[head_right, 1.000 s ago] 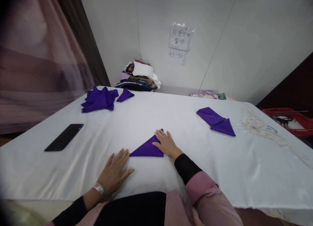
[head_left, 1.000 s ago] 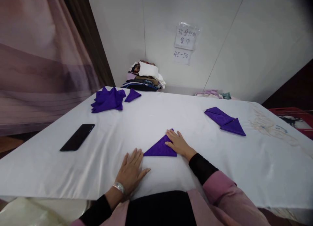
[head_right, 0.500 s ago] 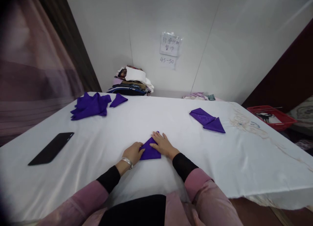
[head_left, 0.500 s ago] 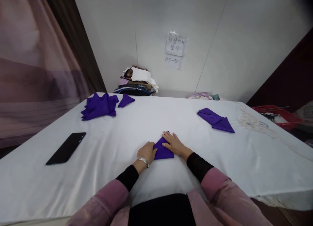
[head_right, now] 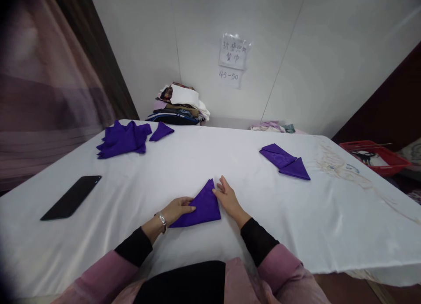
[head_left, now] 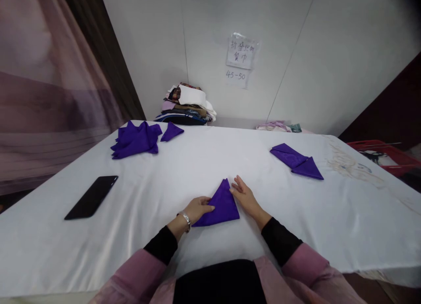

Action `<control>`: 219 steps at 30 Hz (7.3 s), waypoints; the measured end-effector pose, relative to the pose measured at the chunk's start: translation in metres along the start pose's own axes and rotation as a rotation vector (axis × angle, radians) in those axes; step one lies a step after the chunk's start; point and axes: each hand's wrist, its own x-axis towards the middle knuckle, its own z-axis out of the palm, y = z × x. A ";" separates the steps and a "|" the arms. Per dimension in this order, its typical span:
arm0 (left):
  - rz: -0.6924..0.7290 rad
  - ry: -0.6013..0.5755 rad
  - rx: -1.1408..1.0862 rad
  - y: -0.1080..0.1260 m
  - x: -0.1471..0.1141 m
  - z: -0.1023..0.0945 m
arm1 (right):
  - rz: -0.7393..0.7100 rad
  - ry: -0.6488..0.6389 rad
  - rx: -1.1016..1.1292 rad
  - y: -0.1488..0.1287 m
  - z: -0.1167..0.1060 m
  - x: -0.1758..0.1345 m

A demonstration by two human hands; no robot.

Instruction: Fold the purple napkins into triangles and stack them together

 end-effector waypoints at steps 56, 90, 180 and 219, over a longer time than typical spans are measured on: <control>0.397 0.603 0.618 -0.026 0.086 -0.083 | -0.186 0.210 -0.916 -0.017 -0.014 0.020; 0.359 0.352 1.209 -0.029 0.075 -0.023 | -0.595 -0.208 -1.052 -0.046 0.052 0.019; 0.393 0.586 0.848 -0.030 0.050 -0.078 | -0.248 -0.113 -1.208 0.005 -0.002 0.013; 0.411 0.314 1.059 -0.015 0.043 -0.009 | -0.246 -0.123 -1.229 0.002 -0.004 0.014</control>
